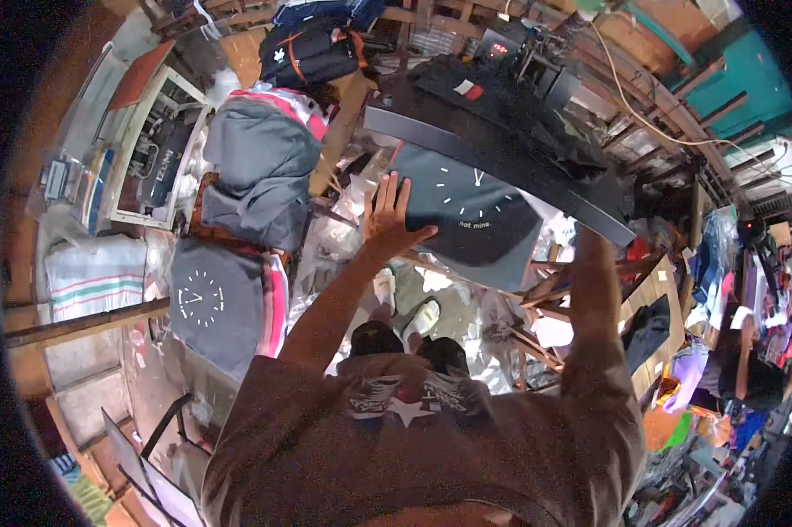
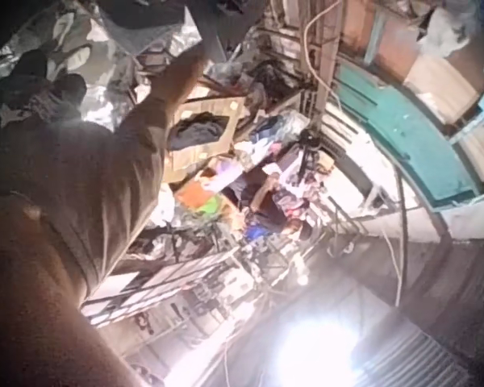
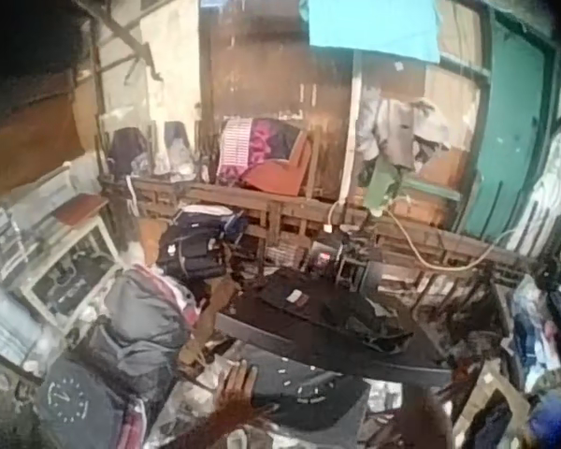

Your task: Printing designs on t-shirts using a heat press machine.

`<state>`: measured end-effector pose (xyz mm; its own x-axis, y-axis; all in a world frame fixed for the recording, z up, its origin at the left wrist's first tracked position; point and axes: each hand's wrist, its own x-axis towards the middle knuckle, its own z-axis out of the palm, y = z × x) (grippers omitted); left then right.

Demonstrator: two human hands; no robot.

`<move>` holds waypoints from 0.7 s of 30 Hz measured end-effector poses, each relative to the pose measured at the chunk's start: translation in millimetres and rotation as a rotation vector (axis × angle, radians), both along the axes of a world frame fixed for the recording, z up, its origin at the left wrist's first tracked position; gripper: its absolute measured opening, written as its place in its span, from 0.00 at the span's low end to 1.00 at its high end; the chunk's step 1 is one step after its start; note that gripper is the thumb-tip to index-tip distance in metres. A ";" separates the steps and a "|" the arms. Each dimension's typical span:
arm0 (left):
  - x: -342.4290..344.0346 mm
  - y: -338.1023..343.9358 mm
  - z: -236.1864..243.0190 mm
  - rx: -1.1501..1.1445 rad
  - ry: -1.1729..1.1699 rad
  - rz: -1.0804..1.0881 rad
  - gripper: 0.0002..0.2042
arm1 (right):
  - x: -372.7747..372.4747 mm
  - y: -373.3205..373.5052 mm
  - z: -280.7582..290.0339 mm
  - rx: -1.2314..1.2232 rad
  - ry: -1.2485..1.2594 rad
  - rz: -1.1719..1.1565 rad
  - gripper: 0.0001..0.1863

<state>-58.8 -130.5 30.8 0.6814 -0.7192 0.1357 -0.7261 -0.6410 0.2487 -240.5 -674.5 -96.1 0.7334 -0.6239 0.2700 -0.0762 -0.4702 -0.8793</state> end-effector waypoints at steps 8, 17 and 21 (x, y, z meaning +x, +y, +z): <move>5.6 16.9 7.2 0.022 -0.006 0.029 0.51 | -78.1 -69.2 141.3 -0.140 0.394 -0.991 0.29; 89.5 148.4 -138.3 -0.498 0.808 0.481 0.34 | -329.7 -38.2 217.0 0.296 0.100 -0.814 0.15; 40.5 93.6 -61.6 -0.667 1.659 0.674 0.39 | -449.0 30.4 209.3 0.452 0.025 -0.977 0.14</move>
<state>-18.3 -36.9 -30.8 0.5019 -0.4316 -0.7496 0.7591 -0.1955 0.6209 -689.5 -644.1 113.2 -0.1348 -0.9808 -0.1408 -0.2627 0.1724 -0.9494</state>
